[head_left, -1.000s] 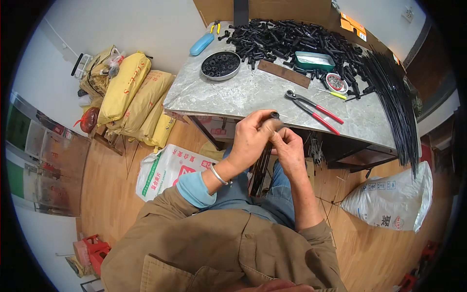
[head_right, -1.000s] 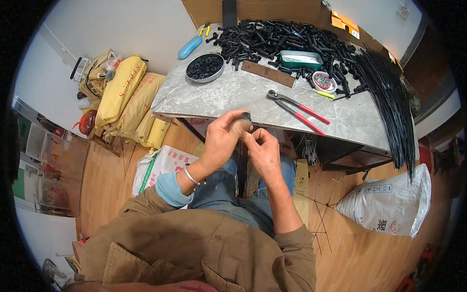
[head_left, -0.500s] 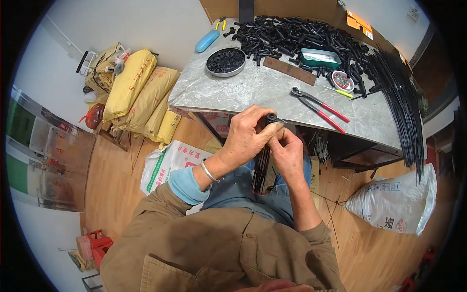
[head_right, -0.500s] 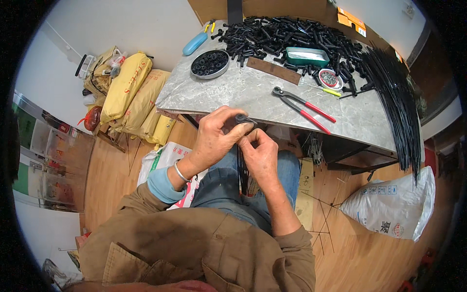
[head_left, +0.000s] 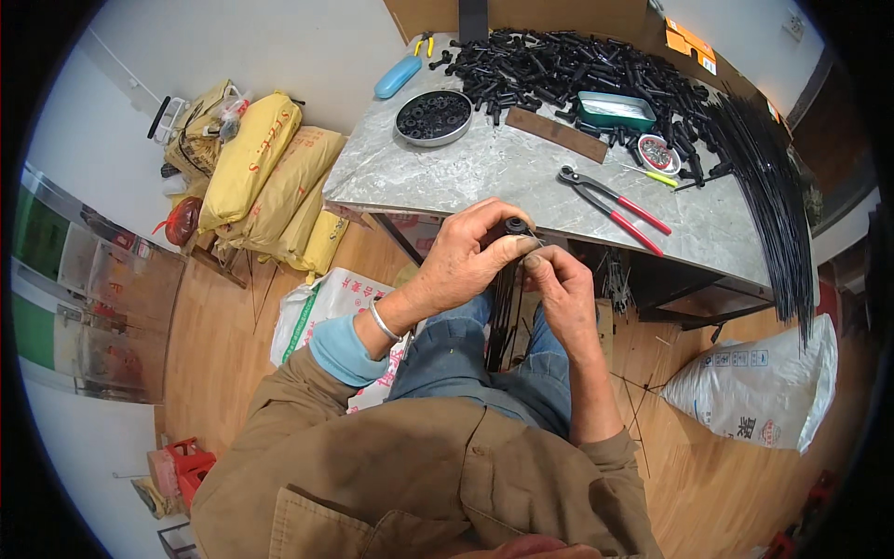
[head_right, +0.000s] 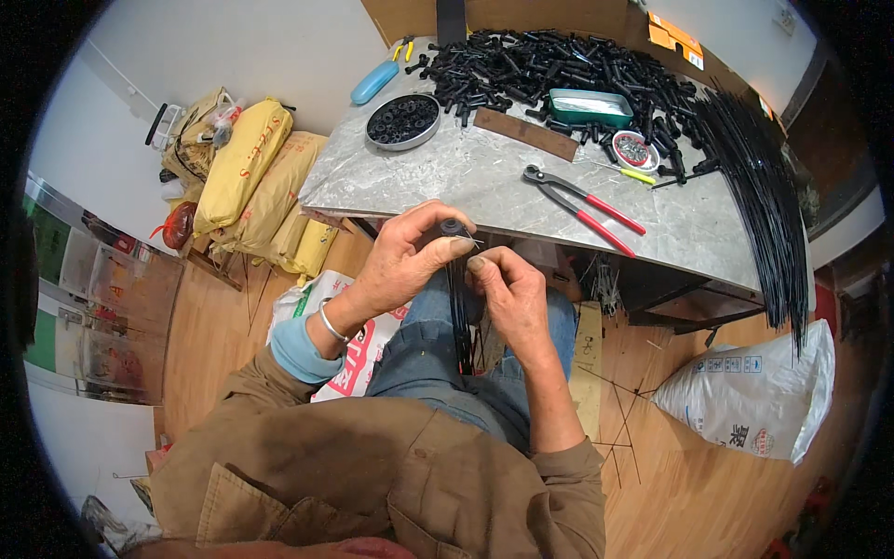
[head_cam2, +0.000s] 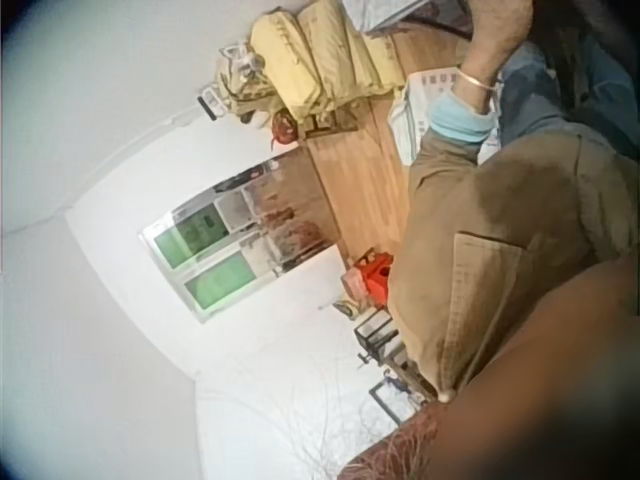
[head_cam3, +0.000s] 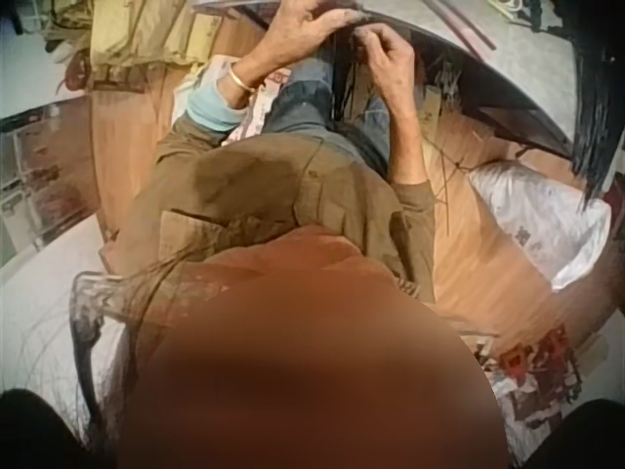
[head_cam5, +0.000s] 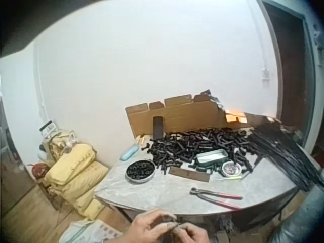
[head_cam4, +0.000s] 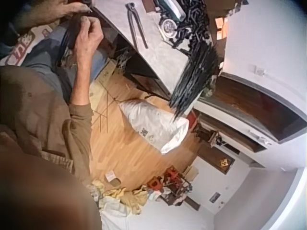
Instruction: Assembling and grouping bunches of black plastic rods and trimming them using cutters at a workbench.
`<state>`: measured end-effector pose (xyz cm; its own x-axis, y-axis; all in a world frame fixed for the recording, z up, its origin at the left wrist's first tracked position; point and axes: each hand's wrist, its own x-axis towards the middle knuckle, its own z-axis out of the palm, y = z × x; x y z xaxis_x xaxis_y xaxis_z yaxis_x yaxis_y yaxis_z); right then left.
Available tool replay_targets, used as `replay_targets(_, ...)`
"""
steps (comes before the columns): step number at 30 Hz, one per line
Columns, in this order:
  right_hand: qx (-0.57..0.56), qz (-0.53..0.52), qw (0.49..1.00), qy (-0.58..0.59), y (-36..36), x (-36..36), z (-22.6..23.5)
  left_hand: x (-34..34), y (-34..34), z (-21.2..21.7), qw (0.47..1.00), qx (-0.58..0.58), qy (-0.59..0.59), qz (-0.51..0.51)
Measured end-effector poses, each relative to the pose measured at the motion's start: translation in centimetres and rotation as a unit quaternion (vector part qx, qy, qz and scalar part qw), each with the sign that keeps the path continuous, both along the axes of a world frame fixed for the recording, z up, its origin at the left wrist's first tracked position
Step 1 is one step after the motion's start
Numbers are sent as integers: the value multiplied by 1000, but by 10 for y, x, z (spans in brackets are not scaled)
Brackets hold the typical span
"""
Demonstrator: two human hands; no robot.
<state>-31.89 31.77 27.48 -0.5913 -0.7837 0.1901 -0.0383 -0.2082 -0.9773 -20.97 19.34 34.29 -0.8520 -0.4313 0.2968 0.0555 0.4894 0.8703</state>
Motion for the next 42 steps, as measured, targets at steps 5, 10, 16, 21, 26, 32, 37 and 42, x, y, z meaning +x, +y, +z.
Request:
replay_targets(5, 41, 45, 998, 27, 4, 2, 3, 0, -5, -7, 996, 73, -3, -46)
replay_targets(10, 46, 55, 997, 12, 7, 7, 8, 3, -7, 9, 967, 184, -52, -169)
replay_targets(16, 73, 48, 996, 29, 7, 5, 11, -2, -11, -22, 960, 206, 18, -188)
replay_targets(21, 18, -77, 996, 46, 9, -6, 35, -5, 2, -29, 929, 334, 79, -136)
replay_targets(26, 33, -65, 983, 167, -5, -2, 50, -7, 11, -33, 928, 351, 98, -76)
replay_targets(32, -5, -116, 992, 58, -9, 10, 38, -9, 17, -34, 945, 311, 94, -45)
replay_targets(37, -65, -202, 922, 324, -13, 3, 44, -11, 18, -38, 948, 301, 94, -40)
replay_targets(42, 12, -145, 922, 359, -16, -16, 60, -11, 14, -43, 949, 296, 99, -52)
